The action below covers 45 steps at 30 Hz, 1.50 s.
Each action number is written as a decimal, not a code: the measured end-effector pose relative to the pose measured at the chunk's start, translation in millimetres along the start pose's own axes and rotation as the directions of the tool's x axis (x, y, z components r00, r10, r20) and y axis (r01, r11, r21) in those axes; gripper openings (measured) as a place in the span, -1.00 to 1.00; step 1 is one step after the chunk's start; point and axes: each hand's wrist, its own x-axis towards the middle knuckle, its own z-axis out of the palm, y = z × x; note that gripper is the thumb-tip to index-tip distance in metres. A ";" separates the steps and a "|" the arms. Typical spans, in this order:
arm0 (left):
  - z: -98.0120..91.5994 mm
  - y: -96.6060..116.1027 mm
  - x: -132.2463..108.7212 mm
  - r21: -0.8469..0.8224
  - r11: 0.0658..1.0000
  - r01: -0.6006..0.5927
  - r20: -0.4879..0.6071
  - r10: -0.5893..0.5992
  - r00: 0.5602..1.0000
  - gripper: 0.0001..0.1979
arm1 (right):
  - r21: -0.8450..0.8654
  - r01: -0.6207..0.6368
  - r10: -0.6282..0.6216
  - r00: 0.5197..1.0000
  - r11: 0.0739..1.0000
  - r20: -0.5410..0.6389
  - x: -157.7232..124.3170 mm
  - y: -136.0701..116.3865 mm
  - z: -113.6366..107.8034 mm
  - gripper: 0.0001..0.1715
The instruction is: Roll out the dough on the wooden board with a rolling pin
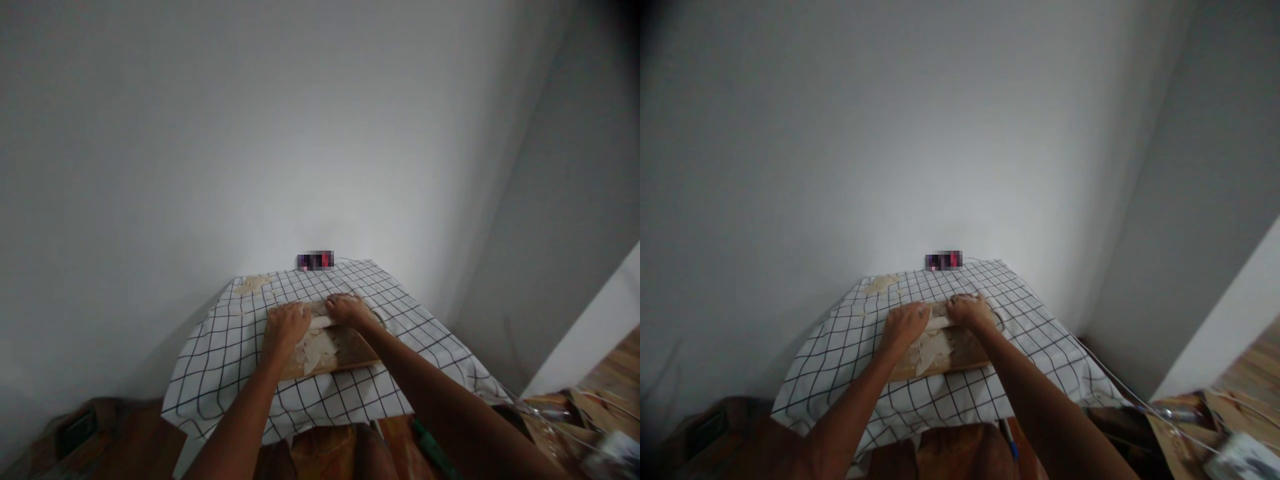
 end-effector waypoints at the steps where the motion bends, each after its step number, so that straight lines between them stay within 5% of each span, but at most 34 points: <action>1: 0.0 0.9 -3.7 -0.013 1.000 -0.011 -0.015 0.010 1.000 -0.58 | -0.010 0.011 -0.011 1.000 1.000 -0.020 -4.2 -0.3 0.5 -0.44; 13: 0.8 5.3 -45.8 -0.064 0.997 -0.038 -0.123 0.030 0.992 -0.59 | -0.170 0.174 -0.187 0.980 0.970 -0.063 -63.6 -11.4 -6.7 -0.53; 22: 2.8 7.7 -55.5 -0.037 0.999 -0.027 -0.128 0.022 0.992 -0.54 | -0.129 0.152 -0.162 0.985 0.980 -0.064 -86.4 -17.8 -16.9 -0.63; 28: 9.7 6.1 -46.6 -0.047 0.999 -0.006 -0.146 -0.001 0.989 -0.56 | -0.114 0.129 -0.137 0.988 0.985 -0.067 -76.6 -17.2 -14.7 -0.61; 33: 8.0 3.3 -32.2 -0.023 0.993 -0.112 -0.127 0.108 0.986 -0.58 | -0.051 0.076 -0.079 0.994 0.996 -0.072 -58.4 -17.1 -18.5 -0.47; 45: 5.0 6.2 -5.8 0.039 0.999 -0.025 -0.018 0.026 1.000 -0.52 | -0.010 -0.048 0.049 0.998 0.999 0.036 -15.3 -5.5 -12.5 -0.31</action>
